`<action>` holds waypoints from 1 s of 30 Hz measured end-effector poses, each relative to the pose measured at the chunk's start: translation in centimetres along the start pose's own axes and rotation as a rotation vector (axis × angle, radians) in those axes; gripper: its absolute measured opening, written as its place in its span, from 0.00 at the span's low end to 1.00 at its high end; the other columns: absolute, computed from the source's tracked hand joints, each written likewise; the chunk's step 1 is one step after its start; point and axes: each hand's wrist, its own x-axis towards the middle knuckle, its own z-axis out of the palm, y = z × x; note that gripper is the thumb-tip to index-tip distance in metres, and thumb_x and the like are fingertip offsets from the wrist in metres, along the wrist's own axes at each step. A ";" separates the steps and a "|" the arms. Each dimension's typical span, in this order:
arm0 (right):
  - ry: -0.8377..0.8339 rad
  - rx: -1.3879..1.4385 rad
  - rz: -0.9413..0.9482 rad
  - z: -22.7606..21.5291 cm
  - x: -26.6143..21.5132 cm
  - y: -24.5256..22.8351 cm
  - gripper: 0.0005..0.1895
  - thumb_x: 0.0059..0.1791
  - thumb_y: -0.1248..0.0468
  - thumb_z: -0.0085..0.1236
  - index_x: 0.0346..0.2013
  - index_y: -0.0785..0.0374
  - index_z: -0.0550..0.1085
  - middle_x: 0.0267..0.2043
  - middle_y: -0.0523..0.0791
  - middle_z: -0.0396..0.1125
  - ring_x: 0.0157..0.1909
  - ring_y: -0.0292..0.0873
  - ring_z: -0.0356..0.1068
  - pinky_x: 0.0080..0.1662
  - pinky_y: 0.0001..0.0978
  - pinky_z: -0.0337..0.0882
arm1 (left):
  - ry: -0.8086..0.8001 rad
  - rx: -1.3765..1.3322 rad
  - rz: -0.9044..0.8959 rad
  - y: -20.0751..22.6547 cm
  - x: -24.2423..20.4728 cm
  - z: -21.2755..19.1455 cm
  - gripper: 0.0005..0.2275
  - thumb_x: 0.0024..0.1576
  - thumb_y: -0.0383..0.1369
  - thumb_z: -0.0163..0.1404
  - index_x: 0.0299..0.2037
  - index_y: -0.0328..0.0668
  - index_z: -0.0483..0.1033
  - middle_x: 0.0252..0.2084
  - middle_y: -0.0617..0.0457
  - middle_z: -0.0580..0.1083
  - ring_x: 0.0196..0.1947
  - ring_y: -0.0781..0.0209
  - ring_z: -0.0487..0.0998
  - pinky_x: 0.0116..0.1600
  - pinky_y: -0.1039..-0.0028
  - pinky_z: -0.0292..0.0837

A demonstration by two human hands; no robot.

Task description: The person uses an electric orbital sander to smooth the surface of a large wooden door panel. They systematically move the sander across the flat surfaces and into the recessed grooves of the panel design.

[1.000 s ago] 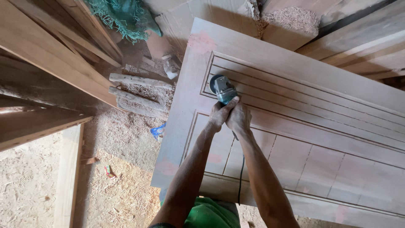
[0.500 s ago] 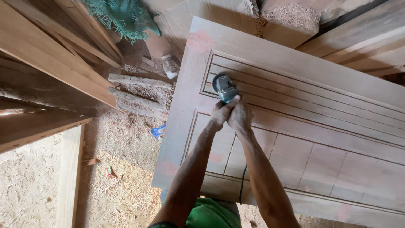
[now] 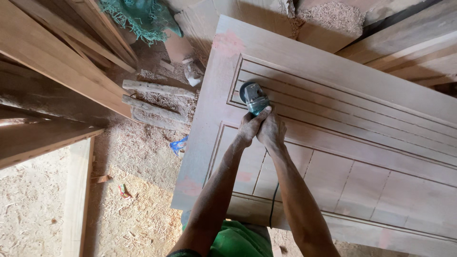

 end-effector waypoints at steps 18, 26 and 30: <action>-0.036 0.000 -0.043 -0.1 0.1 -0.5 0.24 0.48 0.55 0.56 0.56 0.58 0.67 0.46 0.55 0.74 0.49 0.62 0.74 0.48 0.60 0.72 | 0.050 -0.147 0.075 -0.6 -0.5 -0.2 0.37 0.51 0.53 0.61 0.61 0.25 0.70 0.56 0.38 0.76 0.56 0.52 0.77 0.61 0.67 0.72; 0.005 0.012 0.026 1.2 1.3 2.4 0.18 0.51 0.54 0.54 0.51 0.59 0.71 0.44 0.55 0.75 0.47 0.61 0.75 0.47 0.57 0.73 | 0.009 0.069 0.025 -0.6 1.1 1.5 0.38 0.49 0.55 0.60 0.60 0.28 0.73 0.55 0.39 0.77 0.54 0.53 0.78 0.60 0.66 0.72; 0.031 0.067 0.047 1.4 2.9 3.5 0.15 0.53 0.53 0.51 0.46 0.59 0.75 0.44 0.55 0.75 0.47 0.60 0.76 0.47 0.54 0.75 | 0.066 0.095 -0.031 -0.3 3.5 2.0 0.39 0.46 0.55 0.61 0.59 0.27 0.74 0.55 0.39 0.78 0.54 0.51 0.79 0.59 0.64 0.74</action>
